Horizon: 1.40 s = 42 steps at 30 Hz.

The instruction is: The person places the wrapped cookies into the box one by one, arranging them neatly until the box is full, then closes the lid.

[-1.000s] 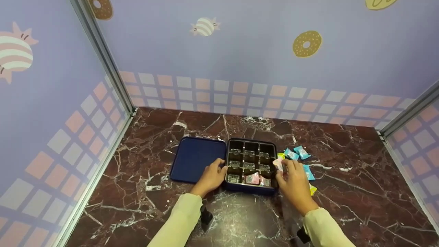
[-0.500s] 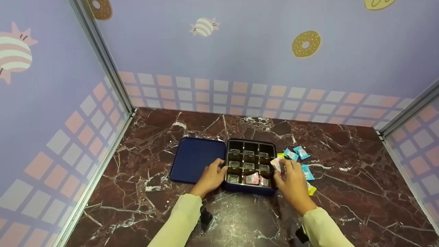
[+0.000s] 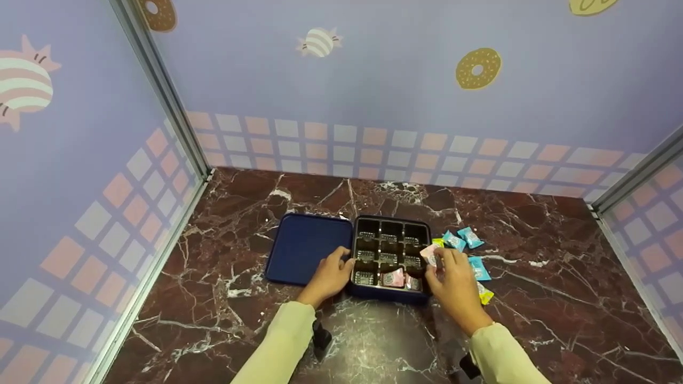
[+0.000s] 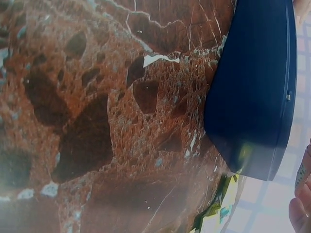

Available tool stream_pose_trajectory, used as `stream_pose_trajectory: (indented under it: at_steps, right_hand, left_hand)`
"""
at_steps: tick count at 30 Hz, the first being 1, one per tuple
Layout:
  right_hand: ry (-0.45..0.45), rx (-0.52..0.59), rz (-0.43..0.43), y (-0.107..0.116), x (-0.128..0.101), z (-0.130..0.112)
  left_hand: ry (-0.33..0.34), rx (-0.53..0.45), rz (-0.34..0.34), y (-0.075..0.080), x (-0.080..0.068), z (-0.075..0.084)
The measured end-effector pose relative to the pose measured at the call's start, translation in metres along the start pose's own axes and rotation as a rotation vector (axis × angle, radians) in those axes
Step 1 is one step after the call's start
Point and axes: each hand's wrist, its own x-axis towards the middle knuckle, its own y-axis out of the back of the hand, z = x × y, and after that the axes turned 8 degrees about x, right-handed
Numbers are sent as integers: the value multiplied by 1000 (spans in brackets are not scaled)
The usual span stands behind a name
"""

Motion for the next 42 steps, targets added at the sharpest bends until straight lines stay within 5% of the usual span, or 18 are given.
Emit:
stream_pose_trajectory:
  at_steps: [42]
  right_hand:
    - [14, 20, -4, -1, 2, -6]
  left_hand:
    - [1, -23, -1, -1, 1, -1]
